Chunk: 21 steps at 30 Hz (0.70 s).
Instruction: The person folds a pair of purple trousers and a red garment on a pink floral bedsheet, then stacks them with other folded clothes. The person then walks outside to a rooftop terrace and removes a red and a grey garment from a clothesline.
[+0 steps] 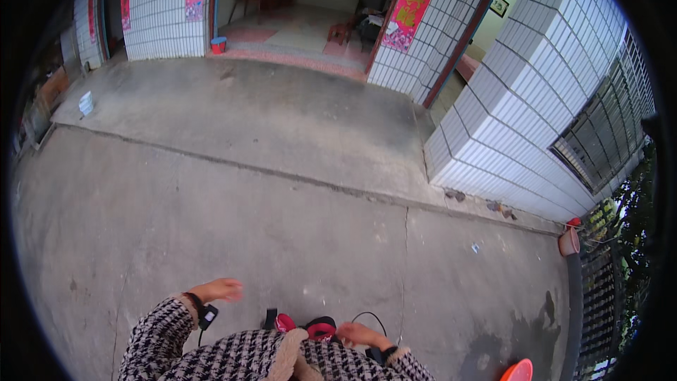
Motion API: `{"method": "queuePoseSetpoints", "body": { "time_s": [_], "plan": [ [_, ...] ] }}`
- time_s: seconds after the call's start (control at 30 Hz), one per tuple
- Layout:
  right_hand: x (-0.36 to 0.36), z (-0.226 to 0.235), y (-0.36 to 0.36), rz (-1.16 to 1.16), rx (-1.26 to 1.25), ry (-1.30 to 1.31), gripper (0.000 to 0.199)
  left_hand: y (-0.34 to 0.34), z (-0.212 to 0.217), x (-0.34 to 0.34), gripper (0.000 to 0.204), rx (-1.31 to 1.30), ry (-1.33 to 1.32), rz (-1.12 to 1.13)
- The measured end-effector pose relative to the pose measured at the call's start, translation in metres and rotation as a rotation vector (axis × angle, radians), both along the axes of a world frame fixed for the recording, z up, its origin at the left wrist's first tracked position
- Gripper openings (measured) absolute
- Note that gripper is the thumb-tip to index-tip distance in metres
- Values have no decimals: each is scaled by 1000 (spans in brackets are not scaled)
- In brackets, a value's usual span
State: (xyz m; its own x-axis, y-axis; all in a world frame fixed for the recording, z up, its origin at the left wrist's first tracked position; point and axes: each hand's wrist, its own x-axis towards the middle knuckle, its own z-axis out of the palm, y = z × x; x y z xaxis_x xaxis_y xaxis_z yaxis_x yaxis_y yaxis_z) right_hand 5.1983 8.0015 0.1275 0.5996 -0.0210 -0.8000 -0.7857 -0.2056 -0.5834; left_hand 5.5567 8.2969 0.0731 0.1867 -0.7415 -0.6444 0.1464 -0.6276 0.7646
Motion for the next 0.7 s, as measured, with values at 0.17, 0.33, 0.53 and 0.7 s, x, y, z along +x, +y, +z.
{"method": "queuePoseSetpoints", "body": {
  "time_s": [0.17, 0.33, 0.53, 0.7],
  "plan": [
    [62, -33, -120, -99, 119, -168, 42, -219, 55, 23, 46, -172, 180, -660],
    [148, -38, -268, 23, 162, -367, 43, -322, 12, 84, 53, -153, 280, -786],
    [253, -33, -438, 342, 337, -228, 46, -446, 5, 159, 57, -137, 351, -615],
    [347, -44, -561, 378, 434, -294, 52, -589, 63, 252, 59, 77, 451, -554]
  ]
}}
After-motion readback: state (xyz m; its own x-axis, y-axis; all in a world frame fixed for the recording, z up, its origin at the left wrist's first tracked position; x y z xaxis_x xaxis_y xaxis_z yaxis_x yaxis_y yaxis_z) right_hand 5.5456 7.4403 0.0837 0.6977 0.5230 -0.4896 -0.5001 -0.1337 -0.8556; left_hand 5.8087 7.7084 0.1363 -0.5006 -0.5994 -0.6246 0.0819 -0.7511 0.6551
